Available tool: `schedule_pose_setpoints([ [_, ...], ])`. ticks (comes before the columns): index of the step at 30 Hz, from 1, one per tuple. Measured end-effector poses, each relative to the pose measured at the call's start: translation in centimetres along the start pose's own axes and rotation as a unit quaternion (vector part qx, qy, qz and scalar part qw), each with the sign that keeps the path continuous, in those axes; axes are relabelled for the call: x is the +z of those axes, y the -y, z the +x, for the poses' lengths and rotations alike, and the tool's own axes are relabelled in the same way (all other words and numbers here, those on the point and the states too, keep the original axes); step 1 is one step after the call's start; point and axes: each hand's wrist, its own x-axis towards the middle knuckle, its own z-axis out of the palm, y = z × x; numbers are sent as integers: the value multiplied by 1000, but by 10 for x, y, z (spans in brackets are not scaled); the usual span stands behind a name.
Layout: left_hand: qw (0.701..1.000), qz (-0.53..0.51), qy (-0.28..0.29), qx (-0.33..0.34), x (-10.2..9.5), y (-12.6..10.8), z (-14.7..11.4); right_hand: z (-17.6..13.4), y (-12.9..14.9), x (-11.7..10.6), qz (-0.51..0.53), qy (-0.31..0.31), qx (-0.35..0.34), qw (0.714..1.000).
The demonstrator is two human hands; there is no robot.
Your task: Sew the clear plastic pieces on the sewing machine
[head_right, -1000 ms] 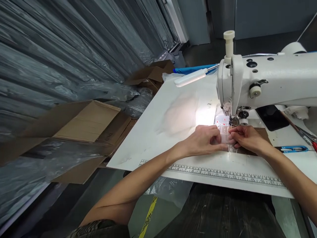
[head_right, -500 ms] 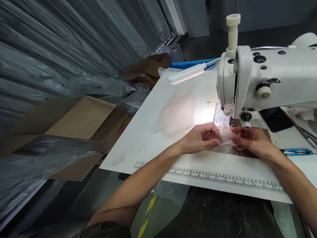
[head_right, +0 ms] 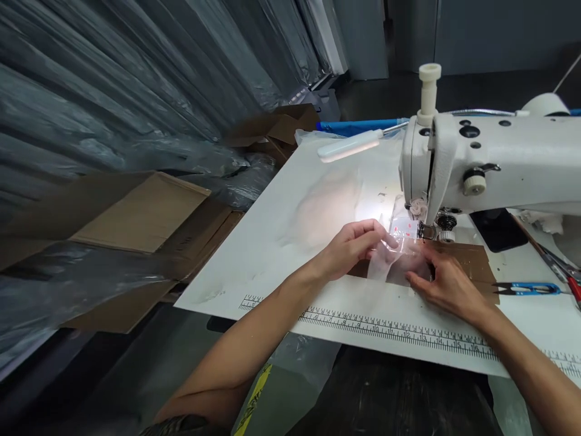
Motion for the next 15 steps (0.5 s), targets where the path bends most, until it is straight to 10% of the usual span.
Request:
schedule_pose_setpoints([
  [5, 979, 158, -126, 10, -15, 9, 7, 3, -3, 2, -6, -80, 60, 995],
  [9, 849, 444, -231, 170, -17, 25, 12, 7, -11, 4, -37, -119, 82, 989],
  [12, 766, 536, -233, 267, -17, 28, 18, 8, -11, 4, -29, -106, 83, 990],
  [15, 748, 573, -170, 287, -21, 24, 32, 7, -9, 4, -15, -114, 78, 990],
])
